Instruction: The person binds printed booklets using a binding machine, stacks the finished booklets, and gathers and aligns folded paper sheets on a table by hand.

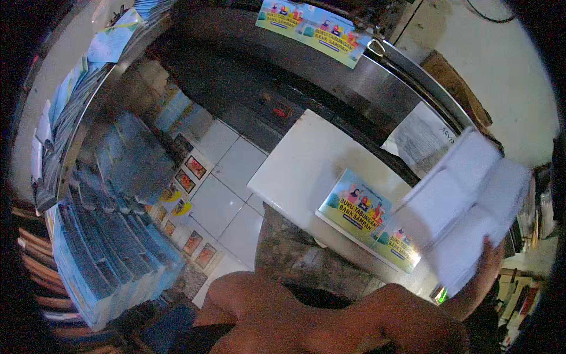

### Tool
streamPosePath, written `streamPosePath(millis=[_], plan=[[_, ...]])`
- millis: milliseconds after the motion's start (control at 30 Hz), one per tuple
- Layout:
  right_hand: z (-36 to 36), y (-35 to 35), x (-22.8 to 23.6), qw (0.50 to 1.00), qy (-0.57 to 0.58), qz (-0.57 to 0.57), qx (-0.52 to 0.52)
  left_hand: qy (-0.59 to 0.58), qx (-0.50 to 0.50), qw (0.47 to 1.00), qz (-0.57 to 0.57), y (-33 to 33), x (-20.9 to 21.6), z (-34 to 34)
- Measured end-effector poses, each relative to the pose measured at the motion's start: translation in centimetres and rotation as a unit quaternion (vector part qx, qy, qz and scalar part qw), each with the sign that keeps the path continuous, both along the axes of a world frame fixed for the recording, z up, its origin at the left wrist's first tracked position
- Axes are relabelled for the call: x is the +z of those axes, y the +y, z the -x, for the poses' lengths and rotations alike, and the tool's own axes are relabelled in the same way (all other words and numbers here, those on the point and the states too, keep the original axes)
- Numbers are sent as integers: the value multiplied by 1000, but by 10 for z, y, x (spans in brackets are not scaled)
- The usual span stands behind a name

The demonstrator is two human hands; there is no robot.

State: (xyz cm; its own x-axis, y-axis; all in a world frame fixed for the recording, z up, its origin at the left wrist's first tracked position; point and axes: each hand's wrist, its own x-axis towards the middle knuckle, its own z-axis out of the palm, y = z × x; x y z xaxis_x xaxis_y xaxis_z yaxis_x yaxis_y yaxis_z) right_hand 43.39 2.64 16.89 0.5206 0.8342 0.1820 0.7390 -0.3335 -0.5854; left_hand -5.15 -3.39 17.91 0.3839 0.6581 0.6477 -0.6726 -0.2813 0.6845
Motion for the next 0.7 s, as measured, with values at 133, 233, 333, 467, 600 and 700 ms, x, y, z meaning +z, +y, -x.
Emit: streamPosePath(millis=[133,233,333,467,600,700], plan=[[-1,56,69,957,93,-273,33,-50,-11,999,7,19,-8,-2],[-50,137,85,923,-202,-307,112,-99,46,994,21,42,-19,5],[18,203,87,853,-387,-318,145,-94,288,946,116,96,-53,0],[133,223,25,850,-418,-158,278,432,641,616,152,150,-135,25],[133,194,-23,809,-448,-146,351,613,632,451,148,161,-170,25],[131,151,-30,839,-370,-34,398,665,597,425,143,165,-168,18]])
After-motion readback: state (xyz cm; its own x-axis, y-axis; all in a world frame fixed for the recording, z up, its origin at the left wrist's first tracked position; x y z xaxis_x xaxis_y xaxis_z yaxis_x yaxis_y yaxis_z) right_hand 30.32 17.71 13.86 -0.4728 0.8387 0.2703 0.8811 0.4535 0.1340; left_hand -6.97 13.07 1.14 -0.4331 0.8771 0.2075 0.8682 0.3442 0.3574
